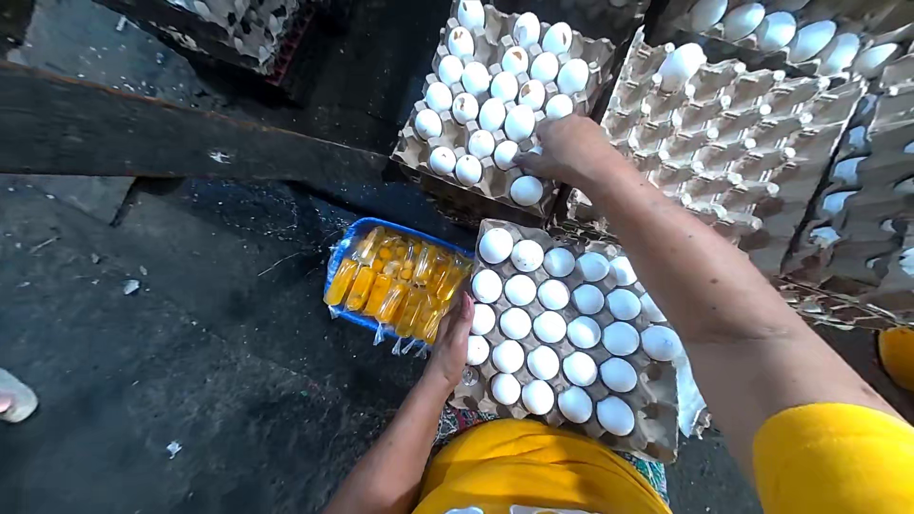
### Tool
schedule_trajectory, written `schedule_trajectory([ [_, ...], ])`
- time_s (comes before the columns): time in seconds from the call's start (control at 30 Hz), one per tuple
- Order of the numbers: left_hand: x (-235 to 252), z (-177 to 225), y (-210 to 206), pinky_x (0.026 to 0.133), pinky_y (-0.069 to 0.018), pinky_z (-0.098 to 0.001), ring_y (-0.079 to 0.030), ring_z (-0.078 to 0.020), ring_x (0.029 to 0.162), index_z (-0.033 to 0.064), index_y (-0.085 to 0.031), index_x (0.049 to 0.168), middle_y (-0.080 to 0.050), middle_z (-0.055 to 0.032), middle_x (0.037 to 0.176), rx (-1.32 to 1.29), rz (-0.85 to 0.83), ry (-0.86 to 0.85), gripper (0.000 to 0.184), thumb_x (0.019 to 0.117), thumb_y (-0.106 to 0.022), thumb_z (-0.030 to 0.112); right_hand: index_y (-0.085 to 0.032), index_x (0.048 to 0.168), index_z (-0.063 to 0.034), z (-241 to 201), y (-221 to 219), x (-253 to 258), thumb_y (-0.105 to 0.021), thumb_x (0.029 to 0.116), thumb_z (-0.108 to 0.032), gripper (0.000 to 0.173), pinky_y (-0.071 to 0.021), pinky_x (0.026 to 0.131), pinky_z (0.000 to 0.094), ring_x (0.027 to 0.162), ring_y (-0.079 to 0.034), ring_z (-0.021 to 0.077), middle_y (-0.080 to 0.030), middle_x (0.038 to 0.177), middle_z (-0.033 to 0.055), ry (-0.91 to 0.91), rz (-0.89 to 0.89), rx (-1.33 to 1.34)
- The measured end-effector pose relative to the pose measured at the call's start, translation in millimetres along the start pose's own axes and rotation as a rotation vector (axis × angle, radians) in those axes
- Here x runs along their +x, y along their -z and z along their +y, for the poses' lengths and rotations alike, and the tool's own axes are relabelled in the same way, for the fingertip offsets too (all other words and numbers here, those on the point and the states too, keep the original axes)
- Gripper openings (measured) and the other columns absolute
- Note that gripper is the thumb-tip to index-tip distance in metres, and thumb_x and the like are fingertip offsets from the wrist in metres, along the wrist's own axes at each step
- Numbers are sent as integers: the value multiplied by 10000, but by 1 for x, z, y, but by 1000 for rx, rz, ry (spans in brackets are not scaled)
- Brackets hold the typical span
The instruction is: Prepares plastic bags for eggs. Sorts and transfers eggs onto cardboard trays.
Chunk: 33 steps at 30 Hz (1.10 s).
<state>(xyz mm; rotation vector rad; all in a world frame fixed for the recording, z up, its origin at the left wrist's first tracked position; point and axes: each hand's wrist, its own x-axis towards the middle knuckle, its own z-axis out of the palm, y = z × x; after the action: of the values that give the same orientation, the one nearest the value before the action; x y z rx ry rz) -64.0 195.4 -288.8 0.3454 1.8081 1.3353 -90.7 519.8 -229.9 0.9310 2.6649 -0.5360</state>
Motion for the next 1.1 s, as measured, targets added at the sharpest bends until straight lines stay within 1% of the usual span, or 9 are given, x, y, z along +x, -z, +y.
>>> schedule_trajectory([
  [0.07,-1,0,-1,1116,-411,-246,-520,-57,1309,-70,-514,1410,-567,-165,1412,-7,14,11,609,1107,-267,397,-665,1097,64,-8,0,1,-662,970,-478,556,-475,886,711,1139,-616,517,-649,1157,320,-27,-40,-30],
  [0.27,0,-1,-2,1130,-405,-258,-507,-73,1336,-62,-498,1434,-545,-167,1448,-17,-8,-1,632,1103,-271,426,-649,1046,101,-17,2,-9,-717,949,-351,466,-481,902,679,1154,-609,500,-634,1165,326,-41,-41,-13],
  [0.37,-1,-1,-3,1104,-428,-258,-536,-64,1293,-52,-526,1406,-585,-154,1389,-11,-8,4,626,1103,-269,432,-665,963,88,-4,1,-5,-723,941,-332,425,-481,870,687,1052,-639,494,-656,1065,317,-18,-23,116],
  [0.4,-1,-2,-3,1101,-429,-255,-539,-58,1285,-49,-531,1402,-590,-148,1380,-10,-7,3,624,1103,-271,433,-681,979,67,6,0,-3,-724,945,-332,403,-502,855,658,979,-668,450,-673,1023,289,9,-22,201],
  [0.5,0,-4,-3,1105,-427,-242,-537,-49,1290,-47,-529,1408,-588,-144,1390,-24,-7,-8,628,1100,-282,442,-641,1274,-19,43,3,-3,-714,972,-242,382,-615,776,421,789,-715,218,-712,1008,162,63,-81,614],
  [0.57,1,-3,-3,1127,-404,-244,-513,-53,1322,-55,-513,1424,-559,-158,1432,-27,-10,-5,634,1098,-282,438,-560,1355,-43,64,7,-13,-673,972,-95,402,-611,774,325,820,-699,149,-685,1040,107,137,-111,901],
  [0.67,1,-2,-3,1150,-378,-245,-486,-63,1359,-59,-488,1450,-529,-169,1475,-3,-10,-4,653,1094,-275,445,-540,1357,-64,93,8,-24,-632,929,-14,440,-615,862,359,953,-705,162,-679,1117,72,293,-92,1110],
  [0.93,2,-4,-5,1159,-377,-255,-474,-72,1377,-61,-476,1460,-506,-172,1500,-10,-10,-14,628,1100,-272,411,-532,1329,-93,132,7,-42,-656,913,-23,440,-616,840,312,909,-712,118,-704,1067,4,313,72,1194],
  [1.1,2,-2,-7,1115,-418,-249,-524,-57,1309,-57,-523,1409,-573,-154,1414,-2,-3,-5,621,1099,-282,424,-573,1359,-27,95,7,-34,-718,937,-156,464,-595,818,389,890,-693,185,-694,1118,130,309,124,751],
])
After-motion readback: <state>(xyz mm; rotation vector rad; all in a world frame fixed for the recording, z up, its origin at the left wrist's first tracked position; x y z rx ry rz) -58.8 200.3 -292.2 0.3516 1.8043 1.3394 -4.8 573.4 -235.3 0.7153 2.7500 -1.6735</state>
